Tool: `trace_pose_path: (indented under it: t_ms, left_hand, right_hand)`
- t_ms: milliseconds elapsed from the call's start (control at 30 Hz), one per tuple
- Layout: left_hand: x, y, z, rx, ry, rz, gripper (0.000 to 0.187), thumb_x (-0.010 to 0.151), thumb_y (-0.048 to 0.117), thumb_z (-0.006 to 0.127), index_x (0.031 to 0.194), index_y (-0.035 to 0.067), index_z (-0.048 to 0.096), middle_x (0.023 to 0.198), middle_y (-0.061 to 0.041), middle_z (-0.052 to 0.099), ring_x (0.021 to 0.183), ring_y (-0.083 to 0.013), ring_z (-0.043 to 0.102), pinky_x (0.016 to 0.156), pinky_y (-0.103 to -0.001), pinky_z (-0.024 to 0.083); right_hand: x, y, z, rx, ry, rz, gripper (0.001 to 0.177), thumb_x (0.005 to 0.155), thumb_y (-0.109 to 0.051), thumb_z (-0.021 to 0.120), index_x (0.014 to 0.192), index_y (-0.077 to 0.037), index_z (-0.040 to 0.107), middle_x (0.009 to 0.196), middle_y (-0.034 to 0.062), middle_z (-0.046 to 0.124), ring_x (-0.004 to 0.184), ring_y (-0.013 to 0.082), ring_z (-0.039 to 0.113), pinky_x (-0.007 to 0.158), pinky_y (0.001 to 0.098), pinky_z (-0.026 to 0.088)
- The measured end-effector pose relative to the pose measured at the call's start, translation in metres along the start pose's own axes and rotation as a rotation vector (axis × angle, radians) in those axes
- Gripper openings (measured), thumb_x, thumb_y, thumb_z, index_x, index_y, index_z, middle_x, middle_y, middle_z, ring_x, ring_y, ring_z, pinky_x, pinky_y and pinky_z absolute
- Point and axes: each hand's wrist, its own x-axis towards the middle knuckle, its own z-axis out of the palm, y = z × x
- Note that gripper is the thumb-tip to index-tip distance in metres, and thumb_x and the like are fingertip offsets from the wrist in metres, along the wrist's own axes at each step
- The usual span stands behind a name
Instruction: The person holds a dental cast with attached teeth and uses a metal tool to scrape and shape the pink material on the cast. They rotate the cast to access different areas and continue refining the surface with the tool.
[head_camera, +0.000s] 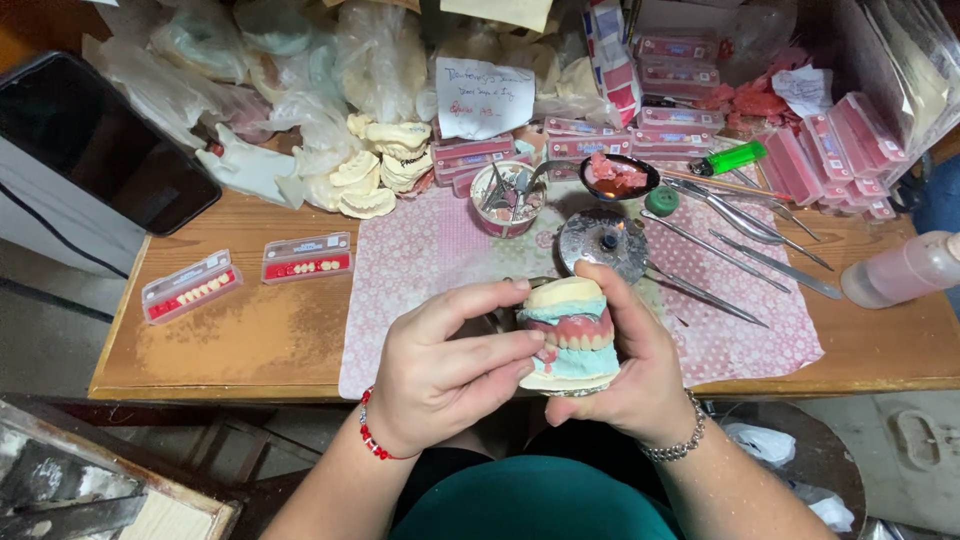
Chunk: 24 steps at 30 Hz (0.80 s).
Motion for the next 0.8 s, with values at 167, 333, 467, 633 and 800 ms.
trace_pose_path:
  t_ms: [167,333,467,633,800]
  left_hand:
    - [0.0019,-0.0005,-0.0021,-0.002,-0.017,-0.014,0.015,0.099,0.016,0.072,0.112,0.01,0.076,0.133,-0.02,0.064,0.112,-0.0304,0.074,0.097,-0.038,0.062]
    - [0.0052,-0.001,-0.0062,-0.001,-0.04,0.0,0.014,0.099,0.017,0.072,0.11,0.009,0.076,0.13,-0.019,0.065,0.11,-0.0305,0.075,0.094,-0.038,0.062]
    - [0.0075,-0.0007,-0.0068,-0.007,-0.04,-0.001,0.011,0.099,0.016,0.072,0.107,0.01,0.077,0.128,-0.016,0.066,0.107,-0.0289,0.075,0.091,-0.036,0.062]
    - [0.0068,-0.0037,-0.0072,-0.025,-0.045,-0.006,0.011,0.1,0.016,0.071,0.107,0.01,0.077,0.127,-0.016,0.066,0.105,-0.0293,0.075,0.091,-0.037,0.062]
    - [0.0053,-0.0061,-0.0076,-0.024,-0.052,-0.002,0.01,0.1,0.017,0.07,0.105,0.011,0.077,0.126,-0.015,0.066,0.105,-0.0284,0.074,0.09,-0.037,0.061]
  right_hand:
    - [0.0,-0.0023,-0.0017,-0.175,0.011,-0.022,0.122,0.054,-0.065,0.082,0.152,-0.001,0.045,0.134,0.0117,0.063,0.124,0.0188,0.062,0.114,0.0326,0.045]
    - [-0.0013,-0.0001,-0.0036,-0.305,-0.001,-0.031,0.124,0.052,-0.073,0.078,0.151,-0.004,0.048,0.131,0.0101,0.064,0.12,0.0198,0.064,0.109,0.0328,0.047]
    - [-0.0028,-0.0001,-0.0033,-0.3,0.003,-0.005,0.125,0.05,-0.072,0.079,0.151,-0.005,0.048,0.132,0.0111,0.063,0.122,0.0203,0.064,0.111,0.0325,0.046]
    - [-0.0027,0.001,-0.0038,-0.309,-0.006,-0.018,0.126,0.05,-0.072,0.079,0.151,-0.005,0.048,0.133,0.0105,0.064,0.122,0.02,0.064,0.111,0.0327,0.046]
    - [-0.0025,0.0013,-0.0041,-0.346,-0.023,-0.029,0.124,0.051,-0.074,0.078,0.151,-0.006,0.048,0.139,0.0105,0.062,0.124,0.0206,0.063,0.112,0.0335,0.046]
